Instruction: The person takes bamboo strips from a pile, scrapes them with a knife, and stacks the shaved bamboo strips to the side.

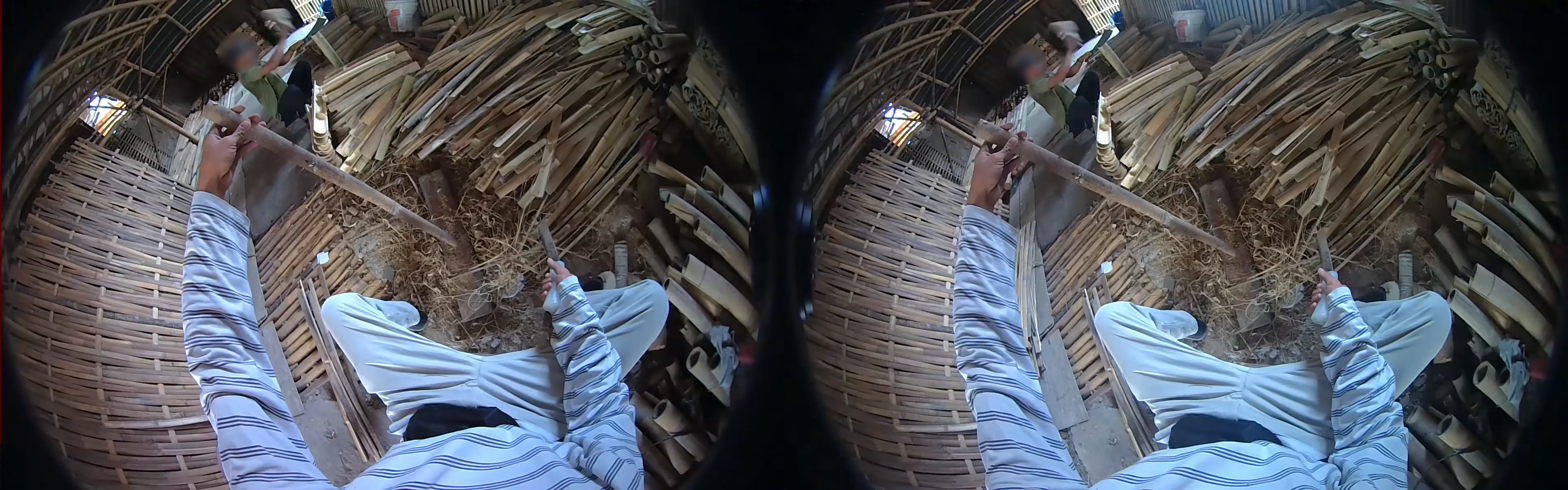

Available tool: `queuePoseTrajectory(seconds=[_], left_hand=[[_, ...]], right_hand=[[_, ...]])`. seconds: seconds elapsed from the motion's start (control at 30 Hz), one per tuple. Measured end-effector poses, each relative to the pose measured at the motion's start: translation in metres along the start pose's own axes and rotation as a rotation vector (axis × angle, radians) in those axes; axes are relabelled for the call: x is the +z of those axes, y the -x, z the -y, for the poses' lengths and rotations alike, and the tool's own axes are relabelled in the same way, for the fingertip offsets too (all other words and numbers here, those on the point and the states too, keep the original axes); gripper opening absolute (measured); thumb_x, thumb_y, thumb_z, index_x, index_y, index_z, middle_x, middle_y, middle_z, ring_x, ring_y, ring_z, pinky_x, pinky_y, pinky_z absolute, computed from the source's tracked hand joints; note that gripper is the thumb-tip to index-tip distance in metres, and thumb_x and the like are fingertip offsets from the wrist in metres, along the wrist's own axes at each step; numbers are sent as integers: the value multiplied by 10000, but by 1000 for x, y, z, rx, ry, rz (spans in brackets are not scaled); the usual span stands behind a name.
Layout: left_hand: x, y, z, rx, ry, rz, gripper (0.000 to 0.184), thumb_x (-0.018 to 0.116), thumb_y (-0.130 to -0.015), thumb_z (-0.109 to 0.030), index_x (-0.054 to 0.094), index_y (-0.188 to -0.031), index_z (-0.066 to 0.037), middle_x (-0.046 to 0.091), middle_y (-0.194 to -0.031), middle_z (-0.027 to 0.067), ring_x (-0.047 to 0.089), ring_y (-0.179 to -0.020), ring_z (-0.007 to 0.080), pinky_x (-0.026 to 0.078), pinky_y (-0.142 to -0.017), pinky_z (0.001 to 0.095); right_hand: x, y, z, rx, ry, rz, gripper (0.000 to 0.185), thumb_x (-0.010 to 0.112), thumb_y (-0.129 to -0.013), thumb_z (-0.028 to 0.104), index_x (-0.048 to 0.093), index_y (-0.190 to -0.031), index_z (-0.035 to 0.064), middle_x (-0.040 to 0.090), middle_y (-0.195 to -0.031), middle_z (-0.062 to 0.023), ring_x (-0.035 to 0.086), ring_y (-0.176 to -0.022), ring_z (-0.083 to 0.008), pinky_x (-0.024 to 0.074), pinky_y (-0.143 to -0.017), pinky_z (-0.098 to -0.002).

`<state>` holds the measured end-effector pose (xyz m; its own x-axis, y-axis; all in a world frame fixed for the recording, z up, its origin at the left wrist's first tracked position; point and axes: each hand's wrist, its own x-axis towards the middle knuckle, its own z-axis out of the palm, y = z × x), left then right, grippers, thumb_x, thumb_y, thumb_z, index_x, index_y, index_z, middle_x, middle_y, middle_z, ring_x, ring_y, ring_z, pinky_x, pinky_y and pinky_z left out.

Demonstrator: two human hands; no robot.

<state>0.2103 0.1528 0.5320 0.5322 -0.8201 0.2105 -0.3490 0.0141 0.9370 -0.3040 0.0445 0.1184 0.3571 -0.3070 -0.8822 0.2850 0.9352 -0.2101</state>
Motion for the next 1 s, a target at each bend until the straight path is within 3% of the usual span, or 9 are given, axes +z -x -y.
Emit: queuePoseTrajectory(seconds=[0.17, 0.33, 0.5, 0.67, 0.87, 0.93, 1.0], left_hand=[[3, -5, 4, -23, 42, -32, 334, 518, -897, -98, 424, -1214, -46, 611, -1054, 138, 611, -975, 234, 531, -783, 295], [-3, -6, 8, -125, 18, -39, 292, 488, -918, -137, 431, -1200, -93, 611, -1064, 128, 634, -890, 212, 562, -652, 320], [-18, -1, 23, -84, 16, -148, 279, 475, -925, -166, 432, -1185, -73, 599, -1080, 153, 638, -870, 243, 565, -675, 347], [-76, 23, 40, 0, 87, -350, 271, 497, -911, -151, 437, -1156, -50, 593, -1071, 161, 619, -924, 297, 556, -740, 414], [-192, 151, 73, 117, 192, -784, 273, 483, -915, -139, 434, -1132, 18, 549, -1105, 176, 570, -1012, 309, 534, -818, 442], [-257, 215, 129, 160, 228, -922, 282, 462, -924, -135, 427, -1127, 57, 519, -1143, 187, 541, -1050, 316, 513, -862, 455], [-275, 300, 183, 126, 353, -985, 282, 443, -929, -123, 426, -1150, 51, 504, -1165, 185, 527, -1072, 314, 488, -908, 432]], right_hand=[[-4, -7, 1, 68, -20, 23, 430, 614, -790, 463, 387, -576, 168, 365, -452, 68, 402, -374, -119, 332, -424, -317], [-5, 0, -3, 71, -78, 65, 417, 633, -774, 469, 420, -625, 142, 390, -459, 63, 408, -387, -108, 332, -411, -290], [-6, 2, -6, 12, -42, 51, 415, 638, -772, 464, 422, -626, 140, 404, -442, 56, 415, -386, -110, 336, -407, -281], [-14, 1, -3, 106, -69, 118, 408, 635, -776, 459, 429, -636, 137, 407, -457, 54, 428, -394, -99, 349, -415, -269], [-16, 8, 0, 93, -57, 157, 385, 644, -774, 452, 451, -674, 135, 430, -508, 52, 439, -414, -93, 366, -436, -273], [-17, 10, 2, 142, -64, 171, 382, 641, -776, 462, 467, -682, 135, 429, -507, 56, 438, -415, -93, 376, -445, -276], [-18, 8, 2, 152, -65, 171, 377, 637, -782, 460, 479, -684, 131, 442, -509, 54, 443, -417, -93, 381, -447, -274]])
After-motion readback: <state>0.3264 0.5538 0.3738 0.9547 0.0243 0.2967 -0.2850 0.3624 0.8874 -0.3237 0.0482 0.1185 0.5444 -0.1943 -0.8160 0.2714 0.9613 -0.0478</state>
